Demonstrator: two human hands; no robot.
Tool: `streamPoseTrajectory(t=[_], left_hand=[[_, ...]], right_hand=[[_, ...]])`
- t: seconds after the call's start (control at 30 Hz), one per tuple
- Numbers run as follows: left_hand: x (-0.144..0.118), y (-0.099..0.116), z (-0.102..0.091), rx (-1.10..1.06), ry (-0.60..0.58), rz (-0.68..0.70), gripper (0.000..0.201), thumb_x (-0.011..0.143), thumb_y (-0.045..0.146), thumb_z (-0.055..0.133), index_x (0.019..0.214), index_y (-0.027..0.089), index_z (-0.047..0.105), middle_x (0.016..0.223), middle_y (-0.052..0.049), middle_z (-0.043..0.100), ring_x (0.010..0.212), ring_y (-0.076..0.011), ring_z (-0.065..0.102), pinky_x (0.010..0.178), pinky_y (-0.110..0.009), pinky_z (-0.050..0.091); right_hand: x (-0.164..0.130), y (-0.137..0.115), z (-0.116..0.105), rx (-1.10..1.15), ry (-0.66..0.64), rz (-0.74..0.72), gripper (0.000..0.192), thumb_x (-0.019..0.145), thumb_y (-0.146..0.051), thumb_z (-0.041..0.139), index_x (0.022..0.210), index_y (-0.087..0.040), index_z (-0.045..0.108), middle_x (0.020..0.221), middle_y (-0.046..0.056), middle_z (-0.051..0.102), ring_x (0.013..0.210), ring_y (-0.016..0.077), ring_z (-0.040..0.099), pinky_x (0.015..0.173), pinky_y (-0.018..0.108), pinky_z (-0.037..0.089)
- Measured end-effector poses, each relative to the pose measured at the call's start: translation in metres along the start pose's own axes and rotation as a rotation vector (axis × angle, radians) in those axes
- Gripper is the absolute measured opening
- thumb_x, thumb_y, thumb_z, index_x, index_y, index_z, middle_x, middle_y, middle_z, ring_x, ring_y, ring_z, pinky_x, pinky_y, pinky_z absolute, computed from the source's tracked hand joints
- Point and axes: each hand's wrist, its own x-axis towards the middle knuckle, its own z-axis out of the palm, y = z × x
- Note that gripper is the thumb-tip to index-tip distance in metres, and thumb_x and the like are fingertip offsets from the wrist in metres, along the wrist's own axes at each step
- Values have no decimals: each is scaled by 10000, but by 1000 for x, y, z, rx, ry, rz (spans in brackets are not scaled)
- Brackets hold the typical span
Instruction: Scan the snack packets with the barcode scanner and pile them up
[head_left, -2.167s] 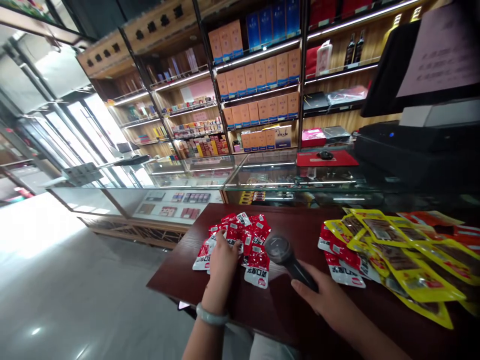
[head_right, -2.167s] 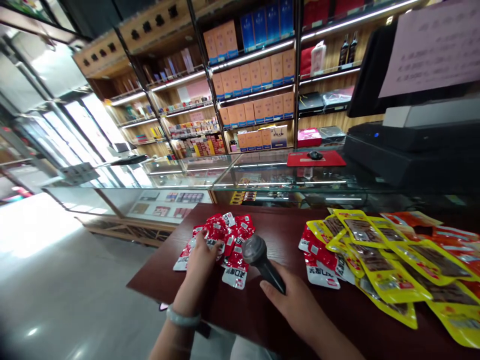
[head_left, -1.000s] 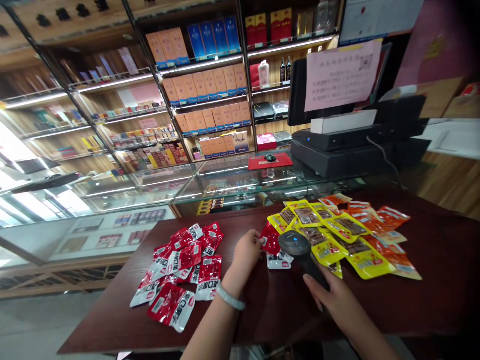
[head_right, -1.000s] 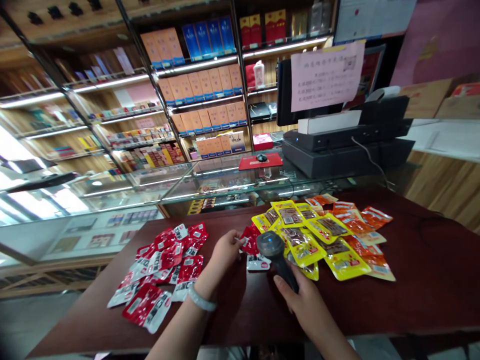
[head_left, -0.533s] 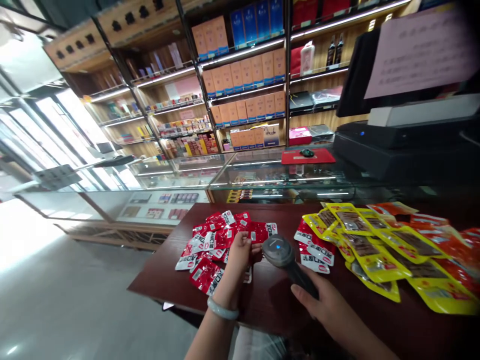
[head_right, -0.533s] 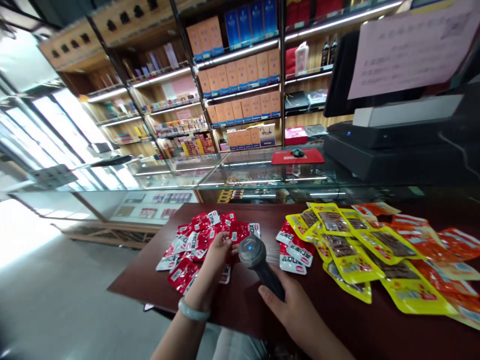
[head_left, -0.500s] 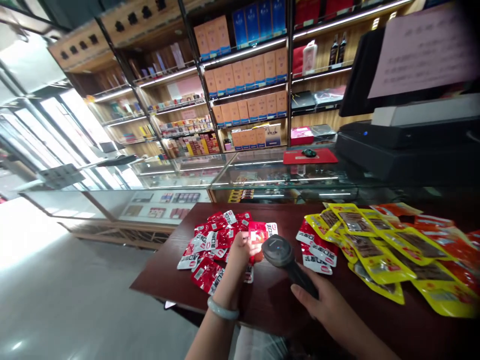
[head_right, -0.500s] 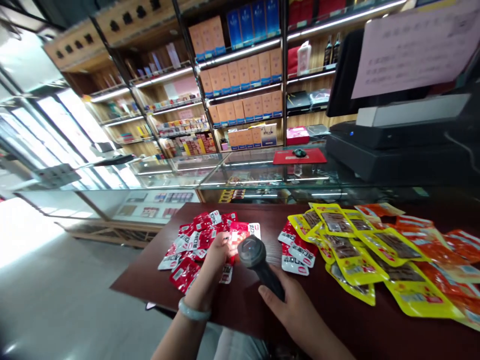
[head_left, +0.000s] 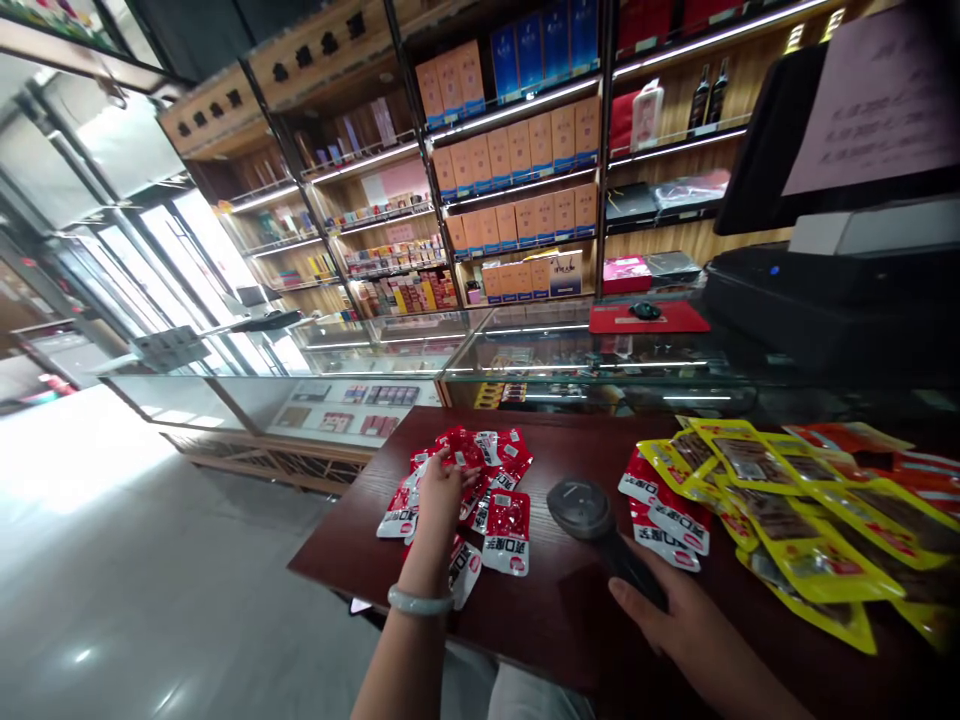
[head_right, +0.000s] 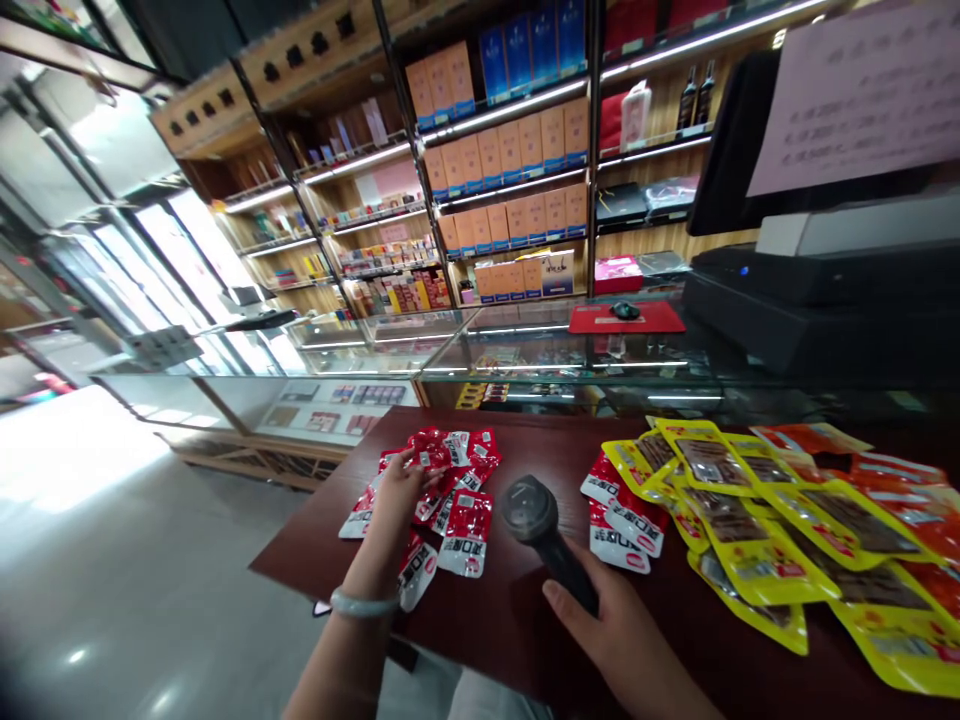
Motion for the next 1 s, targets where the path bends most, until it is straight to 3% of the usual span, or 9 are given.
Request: streamPoseTrajectory(t=[0.13, 0.3, 0.37, 0.47, 0.57, 0.67, 0.8, 0.87, 1.0], left_hand=[[-6, -1, -13, 237, 45, 99, 456, 860, 108, 518, 1307, 162, 448, 999, -77, 657, 743, -171, 714, 769, -387, 600], [-29, 9, 2, 680, 290, 598, 590, 833, 305, 605, 1380, 151, 445, 1334, -169, 548, 1247, -313, 537, 1085, -533, 404], [-42, 9, 25, 705, 180, 678, 588, 846, 340, 587, 1388, 160, 448, 1365, -162, 533, 1211, -294, 555, 1063, -498, 428], [-67, -1, 74, 744, -222, 646, 489, 869, 323, 552, 1334, 177, 518, 1302, -134, 591, 956, -213, 654, 915, -396, 522], [-86, -14, 126, 889, -494, 600, 405, 869, 286, 566, 1258, 179, 603, 1227, -118, 651, 991, -203, 654, 944, -340, 491], [-92, -20, 172, 1110, -547, 581, 367, 882, 355, 584, 1167, 135, 649, 1148, -151, 674, 1080, -255, 633, 953, -346, 467], [-89, -21, 213, 1327, -441, 579, 510, 866, 512, 601, 1096, 60, 648, 1128, -216, 644, 1077, -310, 626, 921, -369, 469], [-89, -21, 224, 1352, -407, 571, 560, 834, 538, 637, 1106, 49, 638, 1142, -230, 629, 1093, -325, 617, 908, -372, 473], [-93, -23, 228, 1371, -495, 555, 507, 811, 518, 674, 1050, 72, 649, 1127, -230, 640, 1088, -328, 627, 877, -365, 479]], right_hand=[[-6, -1, -3, 0, 45, 3, 516, 888, -469, 621, 1322, -192, 590, 1379, 131, 636, 1300, 316, 547, 1114, 430, 399], [-15, -4, -7, 25, 80, -22, 505, 874, -447, 657, 1313, -201, 617, 1328, 107, 679, 1245, 313, 596, 1082, 422, 432], [-21, -3, -13, 46, 97, -23, 511, 876, -450, 658, 1318, -198, 616, 1306, 103, 694, 1214, 303, 619, 1069, 412, 448], [-31, 4, -26, 53, 154, 11, 524, 876, -455, 653, 1317, -174, 616, 1278, 114, 708, 1204, 307, 627, 1064, 416, 456], [-42, 14, -43, 32, 255, 53, 552, 867, -471, 649, 1323, -163, 612, 1319, 130, 683, 1247, 322, 597, 1097, 443, 426], [-50, 22, -59, 32, 337, 47, 561, 869, -485, 633, 1337, -178, 604, 1402, 127, 622, 1351, 311, 502, 1145, 447, 369], [-56, 26, -71, 28, 403, 52, 570, 866, -491, 627, 1348, -190, 598, 1441, 126, 586, 1407, 300, 430, 1177, 462, 311], [-58, 27, -73, 30, 404, 58, 564, 873, -485, 619, 1351, -188, 596, 1443, 123, 584, 1401, 302, 439, 1179, 459, 309], [-59, 27, -73, 21, 416, 44, 532, 864, -480, 626, 1314, -196, 633, 1422, 122, 605, 1365, 317, 485, 1168, 460, 331]])
